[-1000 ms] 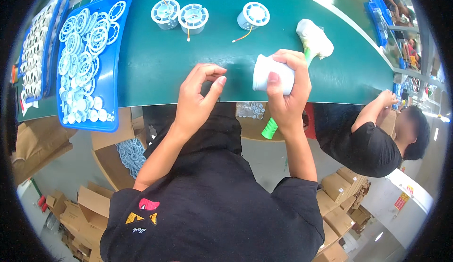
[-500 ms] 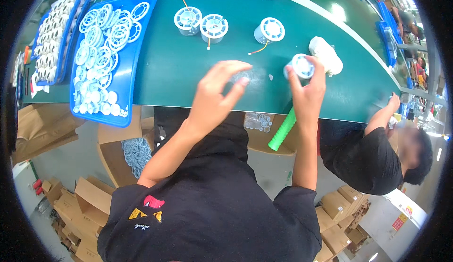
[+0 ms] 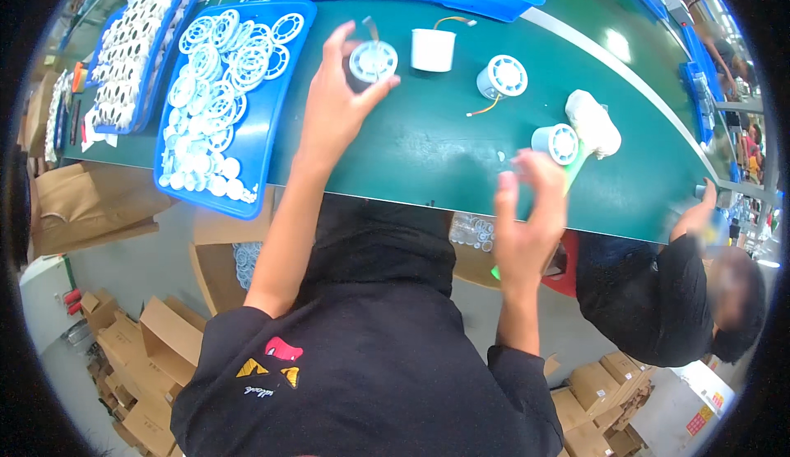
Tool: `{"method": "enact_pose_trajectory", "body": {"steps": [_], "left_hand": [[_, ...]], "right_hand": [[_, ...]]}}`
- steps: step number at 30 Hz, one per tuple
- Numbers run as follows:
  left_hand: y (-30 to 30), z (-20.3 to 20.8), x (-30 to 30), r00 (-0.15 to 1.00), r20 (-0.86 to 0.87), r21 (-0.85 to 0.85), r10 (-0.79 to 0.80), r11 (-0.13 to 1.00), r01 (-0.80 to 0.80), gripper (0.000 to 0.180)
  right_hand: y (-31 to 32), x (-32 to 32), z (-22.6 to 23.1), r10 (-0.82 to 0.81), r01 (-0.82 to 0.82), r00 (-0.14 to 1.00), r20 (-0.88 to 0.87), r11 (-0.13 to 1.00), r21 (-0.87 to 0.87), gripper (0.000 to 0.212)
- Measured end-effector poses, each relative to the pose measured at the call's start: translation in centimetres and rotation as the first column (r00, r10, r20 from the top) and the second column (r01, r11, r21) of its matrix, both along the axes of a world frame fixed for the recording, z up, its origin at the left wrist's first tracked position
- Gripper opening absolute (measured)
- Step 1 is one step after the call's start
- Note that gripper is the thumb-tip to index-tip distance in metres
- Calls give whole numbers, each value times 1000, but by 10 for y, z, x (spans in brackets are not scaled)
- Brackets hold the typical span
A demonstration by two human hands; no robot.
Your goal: Assemble electronic components by placing a circular plastic part into a housing and tapping it into place using a rubber mallet.
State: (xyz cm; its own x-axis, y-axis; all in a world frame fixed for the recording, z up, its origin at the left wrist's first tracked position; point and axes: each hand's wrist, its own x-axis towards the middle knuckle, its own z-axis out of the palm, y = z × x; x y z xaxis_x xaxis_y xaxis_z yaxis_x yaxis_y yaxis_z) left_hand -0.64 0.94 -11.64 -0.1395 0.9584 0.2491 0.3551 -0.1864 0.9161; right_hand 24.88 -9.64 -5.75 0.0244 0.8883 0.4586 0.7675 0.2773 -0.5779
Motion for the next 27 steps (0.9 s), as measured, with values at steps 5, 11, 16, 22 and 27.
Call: {"method": "enact_pose_trajectory", "body": {"steps": [5,11,16,22,27], "left_hand": [[-68,-10,-9,955,-297,50,-8,998,24,75],[-81,-20,-14,964,-256,108,-78,988,109,80],[-86,-19,-7,963,-271,92,-3,995,29,78],[-88,-22,-5,945,-322,132,60,991,-18,70],[-92,-23,-1,939,-322,212,123,976,-55,70]], "right_hand": [[8,-92,-14,162,-210,946,-282,966,-150,42],[50,-131,-40,319,-324,943,-92,944,-53,24],[40,-122,-25,263,-292,909,-324,955,-44,14],[25,-115,-31,103,-224,816,-569,963,-147,14],[29,-104,-46,-66,-142,809,-584,942,-303,18]]}}
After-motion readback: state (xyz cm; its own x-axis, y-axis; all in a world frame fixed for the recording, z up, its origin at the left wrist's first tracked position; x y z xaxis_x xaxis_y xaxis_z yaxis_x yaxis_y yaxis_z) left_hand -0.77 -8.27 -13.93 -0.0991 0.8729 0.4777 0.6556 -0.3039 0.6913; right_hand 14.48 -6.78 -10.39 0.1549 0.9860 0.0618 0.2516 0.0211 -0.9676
